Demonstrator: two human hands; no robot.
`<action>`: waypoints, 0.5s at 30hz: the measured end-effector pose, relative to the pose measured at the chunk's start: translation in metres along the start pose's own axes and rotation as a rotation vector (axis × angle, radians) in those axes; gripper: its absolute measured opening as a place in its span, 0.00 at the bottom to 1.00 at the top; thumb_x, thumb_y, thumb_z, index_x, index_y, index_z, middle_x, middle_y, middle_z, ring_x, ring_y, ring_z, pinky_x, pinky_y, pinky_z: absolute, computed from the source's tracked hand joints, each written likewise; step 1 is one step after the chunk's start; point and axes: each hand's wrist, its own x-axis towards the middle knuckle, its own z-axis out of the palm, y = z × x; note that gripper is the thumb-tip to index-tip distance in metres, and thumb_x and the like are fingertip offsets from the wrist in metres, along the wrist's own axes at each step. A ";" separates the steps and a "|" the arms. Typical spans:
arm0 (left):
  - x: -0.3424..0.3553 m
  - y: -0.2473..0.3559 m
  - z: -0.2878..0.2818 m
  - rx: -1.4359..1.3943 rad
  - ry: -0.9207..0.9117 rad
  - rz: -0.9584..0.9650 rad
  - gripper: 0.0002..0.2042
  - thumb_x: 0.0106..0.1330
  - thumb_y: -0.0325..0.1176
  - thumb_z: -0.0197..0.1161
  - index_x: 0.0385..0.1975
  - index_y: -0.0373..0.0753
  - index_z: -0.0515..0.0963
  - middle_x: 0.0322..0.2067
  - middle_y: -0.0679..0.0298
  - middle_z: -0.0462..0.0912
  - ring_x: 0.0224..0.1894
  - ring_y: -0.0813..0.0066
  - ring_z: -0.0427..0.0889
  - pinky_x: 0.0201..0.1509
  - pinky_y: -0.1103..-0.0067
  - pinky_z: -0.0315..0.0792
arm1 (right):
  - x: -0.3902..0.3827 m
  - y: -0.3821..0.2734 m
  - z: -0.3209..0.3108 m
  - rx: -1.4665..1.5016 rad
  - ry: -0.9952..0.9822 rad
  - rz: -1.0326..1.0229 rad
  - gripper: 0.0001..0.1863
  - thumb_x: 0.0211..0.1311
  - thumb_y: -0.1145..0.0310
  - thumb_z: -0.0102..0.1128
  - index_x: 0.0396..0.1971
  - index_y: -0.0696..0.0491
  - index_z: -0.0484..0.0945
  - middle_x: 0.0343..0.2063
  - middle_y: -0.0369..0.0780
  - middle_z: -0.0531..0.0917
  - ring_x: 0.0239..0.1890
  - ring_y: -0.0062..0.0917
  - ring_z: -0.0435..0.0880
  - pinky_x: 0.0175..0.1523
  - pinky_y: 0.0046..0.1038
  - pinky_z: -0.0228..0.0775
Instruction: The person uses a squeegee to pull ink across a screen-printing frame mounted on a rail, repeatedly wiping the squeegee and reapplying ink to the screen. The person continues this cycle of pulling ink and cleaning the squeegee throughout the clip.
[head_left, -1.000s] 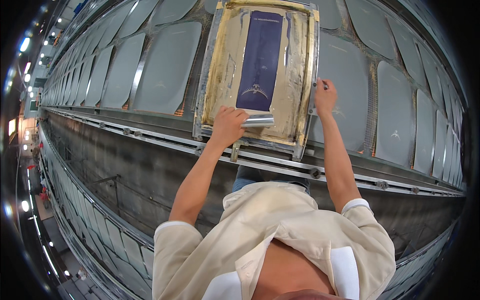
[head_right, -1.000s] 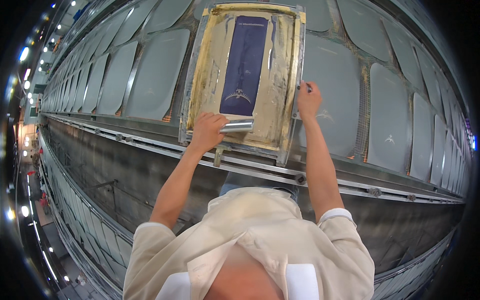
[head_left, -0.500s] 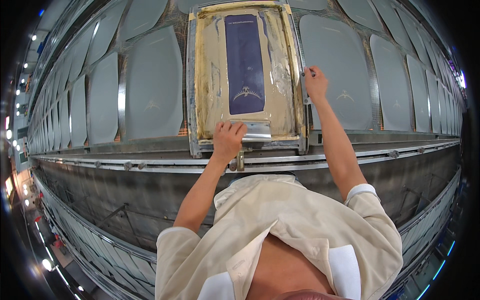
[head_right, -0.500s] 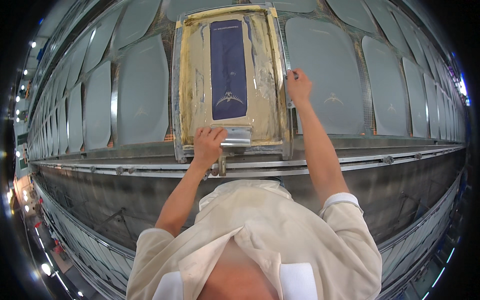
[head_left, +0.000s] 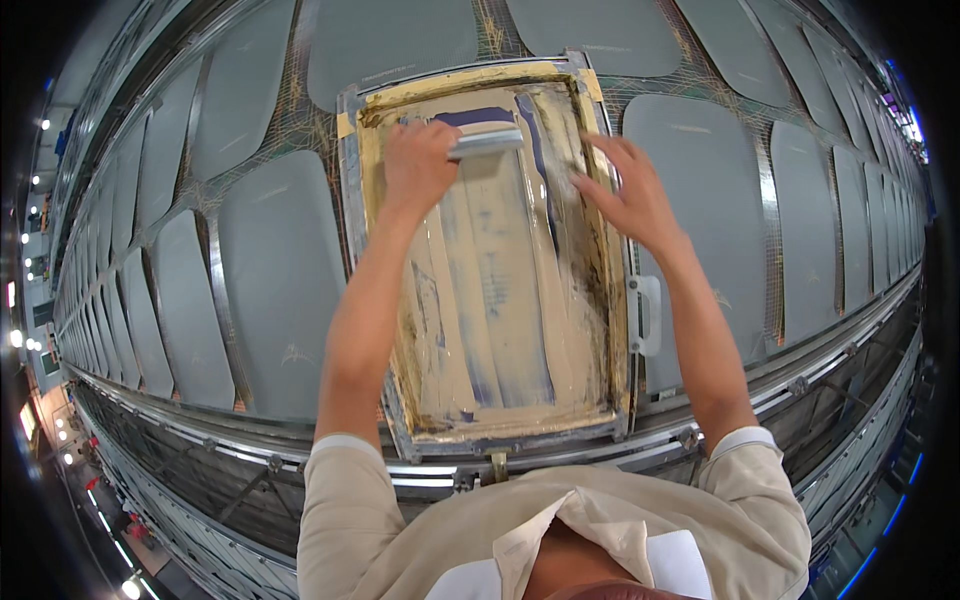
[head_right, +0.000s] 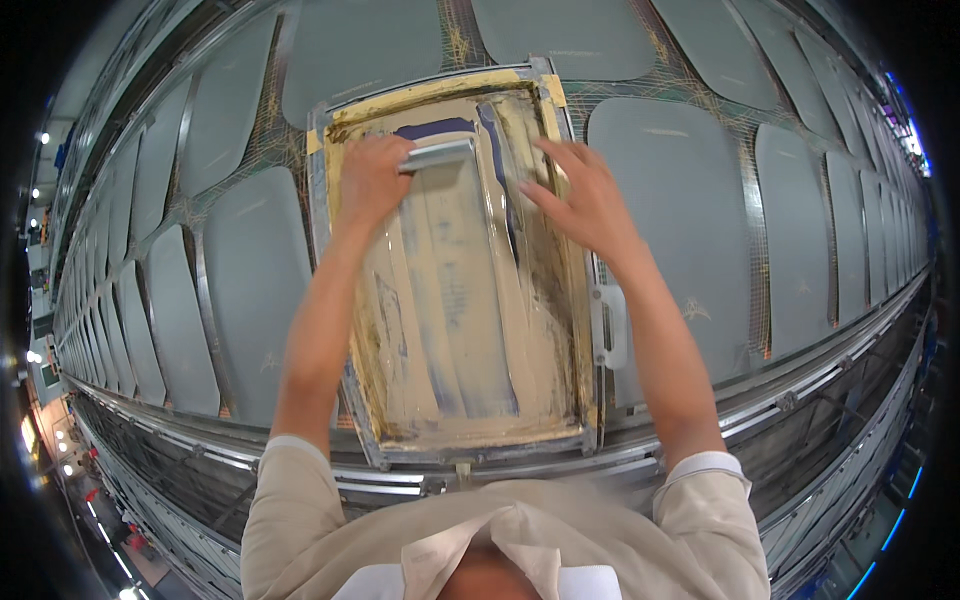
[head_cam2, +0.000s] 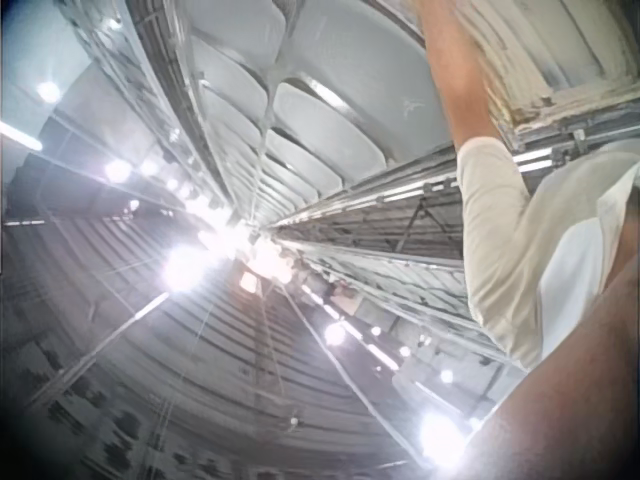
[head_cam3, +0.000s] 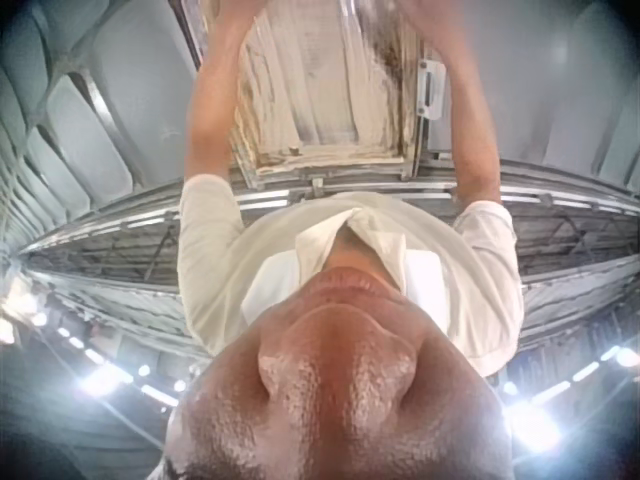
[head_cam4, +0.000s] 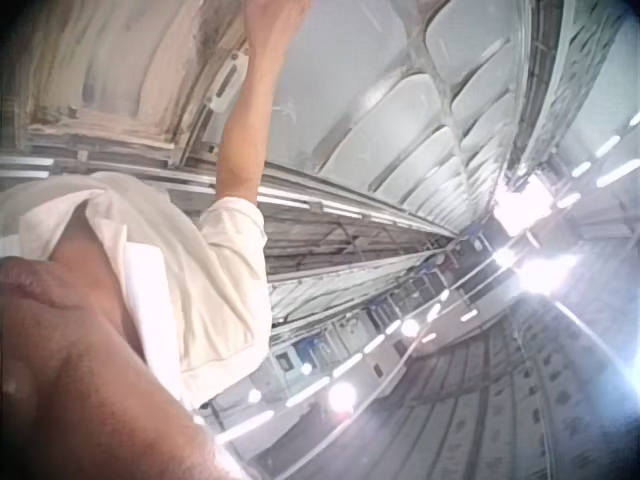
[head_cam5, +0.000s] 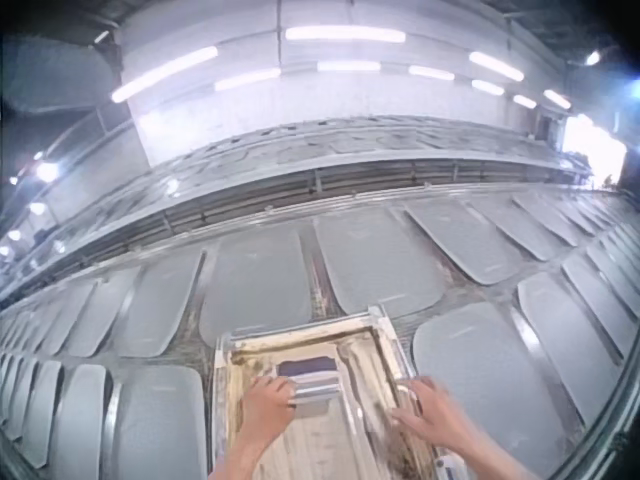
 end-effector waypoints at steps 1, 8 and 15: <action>0.014 -0.007 -0.007 -0.048 -0.067 -0.034 0.11 0.50 0.31 0.69 0.35 0.45 0.84 0.33 0.65 0.85 0.39 0.62 0.82 0.47 0.66 0.68 | 0.028 -0.004 0.006 -0.006 -0.029 -0.091 0.31 0.62 0.50 0.67 0.60 0.50 0.76 0.53 0.49 0.81 0.58 0.48 0.76 0.63 0.42 0.68; 0.095 -0.048 -0.015 -0.152 -0.424 -0.228 0.17 0.53 0.41 0.75 0.41 0.42 0.85 0.33 0.55 0.87 0.37 0.53 0.84 0.44 0.65 0.76 | 0.185 -0.023 0.053 -0.288 -0.389 -0.327 0.24 0.54 0.52 0.71 0.43 0.56 0.83 0.34 0.49 0.87 0.39 0.45 0.86 0.48 0.42 0.77; 0.103 -0.055 0.000 -0.238 -0.456 -0.253 0.18 0.53 0.39 0.75 0.42 0.40 0.84 0.32 0.53 0.87 0.36 0.52 0.84 0.43 0.65 0.76 | 0.203 -0.012 0.079 -0.287 -0.470 -0.177 0.19 0.50 0.59 0.74 0.39 0.55 0.85 0.32 0.50 0.87 0.38 0.45 0.86 0.45 0.41 0.78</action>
